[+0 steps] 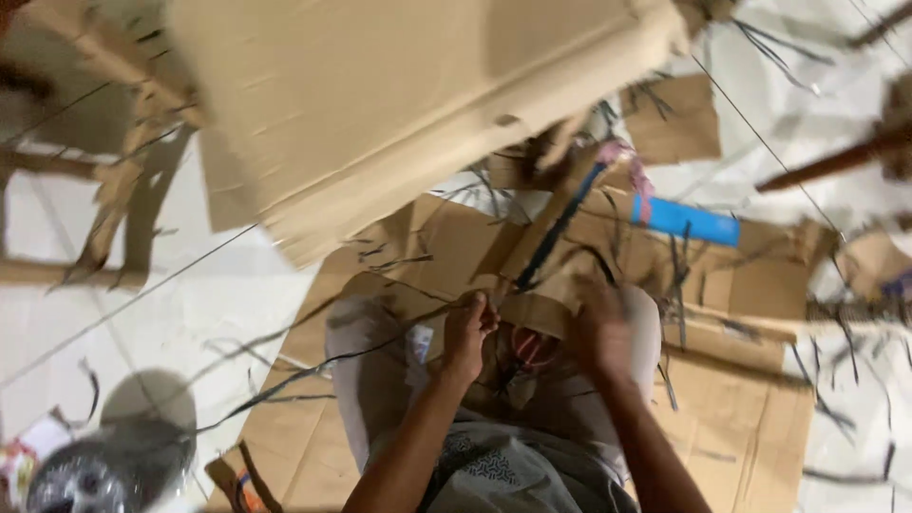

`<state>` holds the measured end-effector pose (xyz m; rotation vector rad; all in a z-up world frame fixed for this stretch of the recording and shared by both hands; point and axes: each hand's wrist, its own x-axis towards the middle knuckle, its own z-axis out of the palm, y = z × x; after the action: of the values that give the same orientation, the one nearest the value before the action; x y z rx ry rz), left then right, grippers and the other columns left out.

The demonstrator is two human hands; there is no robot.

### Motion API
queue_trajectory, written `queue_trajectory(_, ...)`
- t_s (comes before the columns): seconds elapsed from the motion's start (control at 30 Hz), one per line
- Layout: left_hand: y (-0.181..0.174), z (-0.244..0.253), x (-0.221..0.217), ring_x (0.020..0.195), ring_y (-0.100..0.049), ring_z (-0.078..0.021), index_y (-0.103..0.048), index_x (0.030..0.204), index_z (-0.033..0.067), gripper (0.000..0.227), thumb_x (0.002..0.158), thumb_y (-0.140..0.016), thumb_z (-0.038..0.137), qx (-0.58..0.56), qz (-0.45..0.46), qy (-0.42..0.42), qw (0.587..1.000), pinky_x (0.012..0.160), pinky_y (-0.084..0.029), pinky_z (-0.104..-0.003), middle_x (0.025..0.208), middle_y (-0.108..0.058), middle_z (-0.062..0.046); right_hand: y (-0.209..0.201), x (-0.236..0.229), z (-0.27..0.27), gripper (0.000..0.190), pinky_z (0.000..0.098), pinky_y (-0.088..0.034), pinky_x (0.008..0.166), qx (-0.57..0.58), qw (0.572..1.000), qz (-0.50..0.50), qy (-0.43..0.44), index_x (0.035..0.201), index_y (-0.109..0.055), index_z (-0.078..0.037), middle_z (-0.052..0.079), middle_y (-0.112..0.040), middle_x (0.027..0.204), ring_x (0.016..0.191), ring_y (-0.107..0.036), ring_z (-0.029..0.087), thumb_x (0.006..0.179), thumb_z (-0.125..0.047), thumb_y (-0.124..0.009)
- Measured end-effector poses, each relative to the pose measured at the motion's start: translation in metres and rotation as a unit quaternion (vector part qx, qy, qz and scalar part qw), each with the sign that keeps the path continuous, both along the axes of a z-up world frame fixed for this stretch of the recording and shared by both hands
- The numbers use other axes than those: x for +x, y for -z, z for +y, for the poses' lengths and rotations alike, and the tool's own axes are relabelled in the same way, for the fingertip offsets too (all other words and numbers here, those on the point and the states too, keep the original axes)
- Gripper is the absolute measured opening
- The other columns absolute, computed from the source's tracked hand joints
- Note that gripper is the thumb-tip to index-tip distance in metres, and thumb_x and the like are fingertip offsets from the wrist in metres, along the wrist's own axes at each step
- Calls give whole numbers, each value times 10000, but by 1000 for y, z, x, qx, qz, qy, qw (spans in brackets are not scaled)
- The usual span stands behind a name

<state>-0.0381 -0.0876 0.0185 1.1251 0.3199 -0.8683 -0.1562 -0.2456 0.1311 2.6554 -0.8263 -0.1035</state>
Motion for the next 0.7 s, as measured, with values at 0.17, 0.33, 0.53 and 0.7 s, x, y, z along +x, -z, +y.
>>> queue_trajectory(0.17, -57, -43, -26, 744, -604, -159, -710, 905, 42, 282, 1042, -648, 280, 23, -120, 161, 979, 696, -551, -349, 778, -576, -73, 72, -13, 43, 695, 465, -617, 731, 428, 830, -358, -24, 1552, -449, -133, 153, -741, 1042, 859, -746, 334, 892, -75, -661)
queue_trajectory(0.33, -39, -27, -20, 626, -588, -214, -707, 783, 32, 418, 1025, -645, 366, 59, -119, 201, 971, 665, -512, -389, 662, -593, -113, 73, -42, 3, 564, 469, -607, 715, 433, 845, -313, 24, 1359, -646, -212, 106, -710, 1015, 840, -732, 351, 813, -87, -719)
queue_trajectory(0.53, -26, 14, -4, 767, -618, -239, -686, 968, 35, 248, 1018, -679, 277, 83, -26, 7, 996, 871, -534, -420, 751, -540, -73, 94, -70, -46, 148, 367, -562, 756, 382, 862, -332, 10, 1047, -805, -210, 14, -732, 846, 819, -700, 246, 914, -266, -769)
queue_trajectory(0.7, -78, 61, 59, 714, -543, -129, -557, 1023, 97, 81, 1044, -597, 163, 82, 7, -151, 985, 823, -513, -303, 774, -392, 53, 62, -63, -87, 223, 524, -580, 825, 578, 753, -315, -2, 1079, -799, -4, 225, -792, 973, 944, -733, 450, 929, -159, -739)
